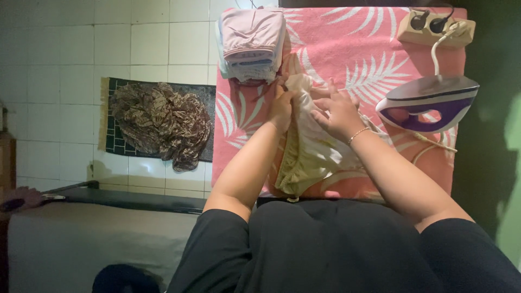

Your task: The person is ironing several pairs of underwear on an ironing board.

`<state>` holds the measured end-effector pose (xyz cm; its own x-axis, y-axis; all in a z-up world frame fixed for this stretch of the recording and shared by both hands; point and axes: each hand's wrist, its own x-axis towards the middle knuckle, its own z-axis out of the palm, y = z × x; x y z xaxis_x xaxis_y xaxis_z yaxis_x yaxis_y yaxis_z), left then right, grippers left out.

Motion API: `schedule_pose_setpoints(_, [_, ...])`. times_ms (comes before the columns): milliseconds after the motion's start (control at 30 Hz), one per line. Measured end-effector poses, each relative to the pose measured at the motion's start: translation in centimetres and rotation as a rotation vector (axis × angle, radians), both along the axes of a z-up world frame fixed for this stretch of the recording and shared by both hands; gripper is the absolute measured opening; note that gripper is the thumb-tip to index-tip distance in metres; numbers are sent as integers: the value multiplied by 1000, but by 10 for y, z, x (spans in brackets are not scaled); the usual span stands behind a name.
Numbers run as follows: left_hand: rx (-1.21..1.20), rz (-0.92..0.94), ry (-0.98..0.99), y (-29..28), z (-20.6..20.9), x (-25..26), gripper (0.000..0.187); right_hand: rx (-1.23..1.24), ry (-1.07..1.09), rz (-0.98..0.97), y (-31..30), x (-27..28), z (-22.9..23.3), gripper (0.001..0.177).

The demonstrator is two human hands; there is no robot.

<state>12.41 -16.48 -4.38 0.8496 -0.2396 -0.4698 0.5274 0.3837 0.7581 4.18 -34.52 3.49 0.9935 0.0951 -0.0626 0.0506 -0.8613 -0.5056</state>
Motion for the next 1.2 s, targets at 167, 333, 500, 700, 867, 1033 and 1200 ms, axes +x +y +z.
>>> schedule_pose_setpoints(167, [59, -45, -242, 3, -17, 3, 66, -55, 1, -18, -5, 15, -15, 57])
schedule_pose_setpoints(333, [492, -96, -382, 12, 10, -4, 73, -181, -56, -45, -6, 15, -38, 70])
schedule_pose_setpoints(500, [1022, -110, -703, 33, 64, -35, 70, -38, -290, 50, 9, -39, 1, 51])
schedule_pose_setpoints(700, [963, -656, -314, 84, 93, -118, 41, 148, -329, 304, -15, -130, 5, 16])
schedule_pose_setpoints(867, [986, -843, -706, 106, 102, -165, 42, 64, -352, 353, -28, -155, -5, 21])
schedule_pose_setpoints(1033, [880, -724, -735, 119, 37, -186, 33, 55, -393, 290, -17, -160, 27, 23])
schedule_pose_setpoints(1200, [667, -488, -419, 121, -34, -186, 34, -26, -439, 237, -18, -167, 23, 23])
